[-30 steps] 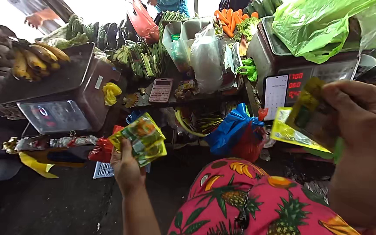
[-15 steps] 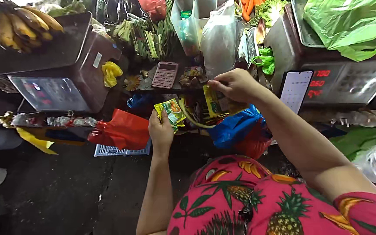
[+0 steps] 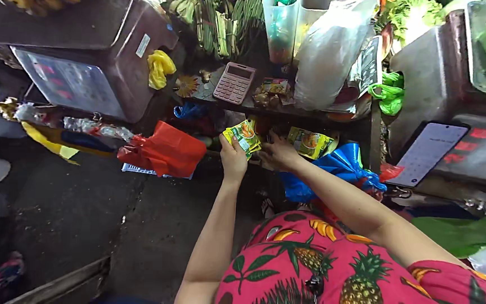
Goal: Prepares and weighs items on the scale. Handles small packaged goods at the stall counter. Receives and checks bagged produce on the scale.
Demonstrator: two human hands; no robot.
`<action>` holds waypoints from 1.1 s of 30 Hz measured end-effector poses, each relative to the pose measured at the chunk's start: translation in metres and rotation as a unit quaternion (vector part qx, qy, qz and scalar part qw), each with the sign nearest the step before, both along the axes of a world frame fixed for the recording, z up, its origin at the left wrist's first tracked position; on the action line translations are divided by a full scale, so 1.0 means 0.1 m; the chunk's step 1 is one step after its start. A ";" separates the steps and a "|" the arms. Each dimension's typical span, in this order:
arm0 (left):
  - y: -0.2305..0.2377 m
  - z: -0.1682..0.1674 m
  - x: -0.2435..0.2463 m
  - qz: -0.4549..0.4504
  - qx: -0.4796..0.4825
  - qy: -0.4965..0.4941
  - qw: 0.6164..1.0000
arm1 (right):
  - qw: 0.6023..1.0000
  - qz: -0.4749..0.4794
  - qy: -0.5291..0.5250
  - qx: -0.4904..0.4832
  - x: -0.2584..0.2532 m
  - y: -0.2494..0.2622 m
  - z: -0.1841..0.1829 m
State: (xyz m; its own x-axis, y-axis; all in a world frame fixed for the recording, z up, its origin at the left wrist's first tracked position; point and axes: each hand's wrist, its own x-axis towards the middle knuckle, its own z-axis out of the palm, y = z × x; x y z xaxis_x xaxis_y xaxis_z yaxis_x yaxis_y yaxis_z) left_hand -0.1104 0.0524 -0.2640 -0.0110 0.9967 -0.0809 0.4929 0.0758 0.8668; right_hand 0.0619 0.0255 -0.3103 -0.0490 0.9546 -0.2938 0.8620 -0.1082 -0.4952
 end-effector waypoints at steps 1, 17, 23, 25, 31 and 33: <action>0.03 -0.02 -0.01 0.003 0.002 -0.007 1.000 | 1.000 -0.015 0.000 0.004 0.02 0.02 0.02; 0.07 -0.26 0.60 -0.208 -0.142 0.217 0.943 | 0.987 0.072 -0.143 -0.002 0.10 0.44 -0.12; 0.24 -0.27 0.70 -0.231 -0.155 0.264 0.924 | 0.972 0.115 -0.207 0.000 0.10 0.68 -0.33; 0.29 -0.32 0.75 -0.245 -0.153 0.276 0.917 | 0.973 0.097 -0.210 -0.002 0.06 0.65 -0.29; 0.44 -0.62 0.87 -0.312 -0.138 0.269 0.901 | 0.976 0.092 -0.198 0.014 0.18 0.55 -0.34; 0.53 -0.71 0.82 -0.332 -0.134 0.249 0.900 | 0.984 0.057 -0.169 -0.004 0.15 0.58 -0.30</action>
